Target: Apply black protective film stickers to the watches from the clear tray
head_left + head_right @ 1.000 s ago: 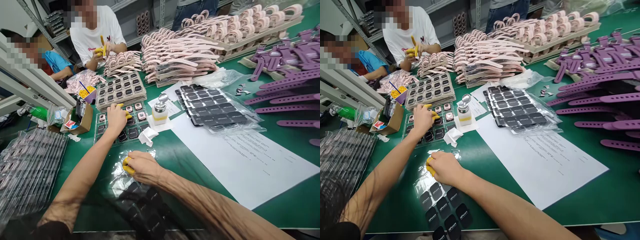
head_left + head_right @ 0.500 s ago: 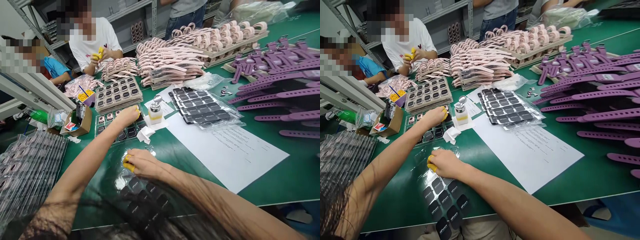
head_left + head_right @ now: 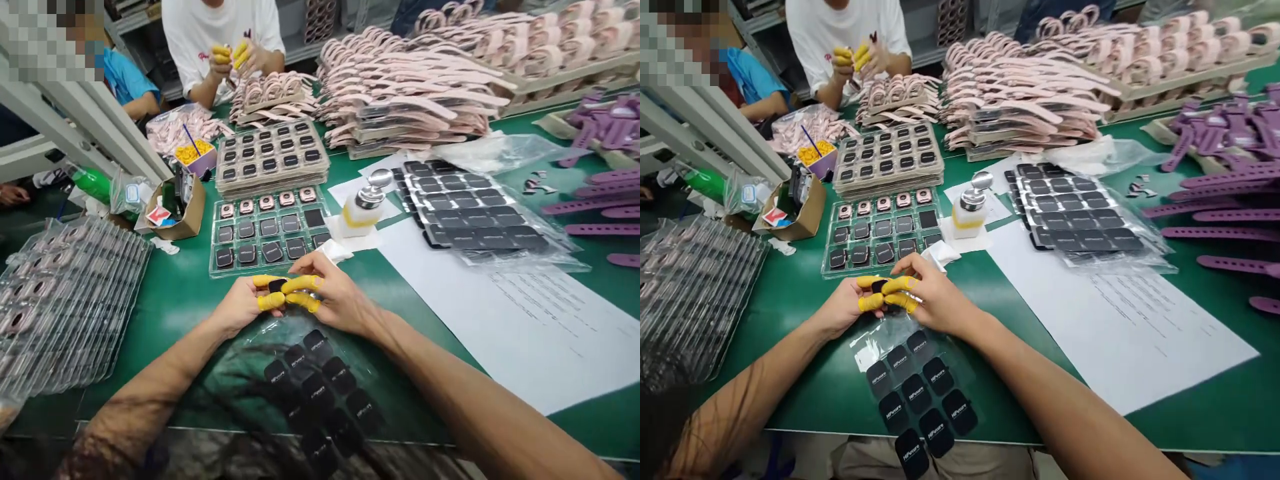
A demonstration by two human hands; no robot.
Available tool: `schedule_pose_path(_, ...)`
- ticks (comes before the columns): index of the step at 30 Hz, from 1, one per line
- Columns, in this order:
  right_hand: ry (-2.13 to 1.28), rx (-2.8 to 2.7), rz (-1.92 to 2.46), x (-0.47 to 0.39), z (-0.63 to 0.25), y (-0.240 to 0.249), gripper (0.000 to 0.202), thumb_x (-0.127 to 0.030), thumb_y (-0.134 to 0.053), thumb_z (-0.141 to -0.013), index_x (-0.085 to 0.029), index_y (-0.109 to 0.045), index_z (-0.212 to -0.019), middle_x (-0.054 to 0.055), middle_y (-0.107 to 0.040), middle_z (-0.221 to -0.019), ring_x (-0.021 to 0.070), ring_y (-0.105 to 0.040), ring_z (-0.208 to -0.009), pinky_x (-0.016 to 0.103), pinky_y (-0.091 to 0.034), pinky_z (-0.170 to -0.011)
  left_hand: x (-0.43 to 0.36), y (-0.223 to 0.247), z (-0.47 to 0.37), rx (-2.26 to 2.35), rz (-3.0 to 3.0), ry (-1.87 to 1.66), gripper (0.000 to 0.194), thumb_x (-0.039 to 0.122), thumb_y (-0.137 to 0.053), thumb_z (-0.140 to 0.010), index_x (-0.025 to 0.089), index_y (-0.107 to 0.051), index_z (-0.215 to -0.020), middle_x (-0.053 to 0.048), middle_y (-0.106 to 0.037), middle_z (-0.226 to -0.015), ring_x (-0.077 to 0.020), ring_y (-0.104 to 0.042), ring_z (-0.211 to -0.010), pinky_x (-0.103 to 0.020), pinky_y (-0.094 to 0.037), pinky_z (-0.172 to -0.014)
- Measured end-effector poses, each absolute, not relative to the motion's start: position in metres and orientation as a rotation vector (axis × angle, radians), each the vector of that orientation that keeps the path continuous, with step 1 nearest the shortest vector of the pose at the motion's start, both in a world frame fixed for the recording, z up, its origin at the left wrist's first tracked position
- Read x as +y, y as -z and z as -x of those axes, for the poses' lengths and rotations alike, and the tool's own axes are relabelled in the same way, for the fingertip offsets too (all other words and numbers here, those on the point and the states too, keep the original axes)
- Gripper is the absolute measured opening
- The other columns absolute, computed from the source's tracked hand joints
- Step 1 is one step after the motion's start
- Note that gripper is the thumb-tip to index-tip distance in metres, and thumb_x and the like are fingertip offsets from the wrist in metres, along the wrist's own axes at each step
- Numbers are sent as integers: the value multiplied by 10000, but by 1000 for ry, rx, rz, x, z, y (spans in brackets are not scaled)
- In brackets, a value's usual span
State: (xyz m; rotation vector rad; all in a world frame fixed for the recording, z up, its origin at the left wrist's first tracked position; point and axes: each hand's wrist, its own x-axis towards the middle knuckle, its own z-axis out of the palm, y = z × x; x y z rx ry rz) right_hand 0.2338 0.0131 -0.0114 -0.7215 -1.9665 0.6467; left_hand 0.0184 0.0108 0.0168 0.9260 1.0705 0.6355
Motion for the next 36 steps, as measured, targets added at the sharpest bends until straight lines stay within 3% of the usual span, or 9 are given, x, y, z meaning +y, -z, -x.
schedule_pose_path(2, -757, -1853, 763, 12, -235, 10, 53, -251, -649, -975, -278, -695, -976, 70, -656, -1114, 199, -657, -891, 375, -601, -729, 13, -16, -17, 1028, -899, -672, 578, 512, -1019, -556, 142, -809, -947, -34, -739, -810, -118, -643, -675, -231, -566, -615)
schedule_pose_path(5, -1135, -1585, 929, 9, -239, 5, 132, -387, -623, -986, -270, -680, -966, 29, -676, -940, 154, -599, -623, 314, -520, -539, 16, -15, -15, 1025, -929, -844, 554, 580, -933, -692, 156, -806, -1025, -49, -744, -895, -144, -669, -758, -291, -622, -730)
schedule_pose_path(8, -1281, -1841, 1168, 6, -240, 2, 101, -342, -679, -934, -253, -718, -906, -18, -667, -726, 142, -562, -532, 292, -448, -510, 18, -12, -14, 1077, -961, -946, 557, 503, -926, -734, 197, -752, -1166, -37, -725, -986, -152, -694, -763, -320, -644, -715)
schedule_pose_path(11, -826, -2152, 1395, 5, -238, 5, 199, -276, -758, -874, -237, -658, -706, 7, -680, -717, 166, -598, -594, 313, -427, -557, 17, -8, -16, 1082, -940, -985, 538, 454, -932, -736, 199, -709, -1154, -29, -707, -1016, -125, -681, -716, -285, -622, -647)
schedule_pose_path(14, -219, -1976, 1611, 11, -246, 10, 201, -396, -775, -888, -233, -691, -806, 89, -703, -937, 230, -649, -733, 349, -439, -583, 17, -8, -18, 1066, -904, -931, 583, 321, -982, -663, 180, -684, -1144, -31, -737, -983, -124, -698, -768, -272, -618, -728)
schedule_pose_path(17, 17, -1892, 1745, 20, -260, 16, 144, -333, -659, -953, -222, -728, -893, 121, -706, -1004, 252, -636, -750, 361, -398, -549, 16, -10, -19, 1088, -882, -861, 713, 185, -999, -577, 178, -660, -1204, -26, -762, -918, -148, -725, -802, -306, -622, -797)
schedule_pose_path(22, -193, -1926, 1317, 21, -254, 11, 82, -297, -686, -969, -256, -757, -979, 46, -712, -820, 223, -639, -744, 354, -472, -616, 11, -7, -20, 1141, -916, -808, 739, 111, -1011, -464, 188, -711, -1136, -4, -762, -787, -173, -725, -734, -323, -621, -740)
schedule_pose_path(25, -428, -1973, 999, 15, -230, 9, 74, -325, -717, -971, -286, -767, -1009, 12, -693, -811, 179, -637, -713, 322, -502, -624, 7, -3, -22, 1119, -1001, -794, 653, 103, -983, -499, 194, -749, -1103, -13, -782, -833, -171, -722, -727, -311, -614, -721)
schedule_pose_path(36, -478, -2072, 977, 7, -223, 15, 183, -216, -624, -997, -280, -750, -1115, 35, -698, -912, 204, -652, -833, 352, -555, -710, 10, 3, -22, 1120, -1043, -791, 603, 87, -944, -523, 178, -743, -1085, -9, -769, -838, -137, -705, -694, -281, -599, -712)
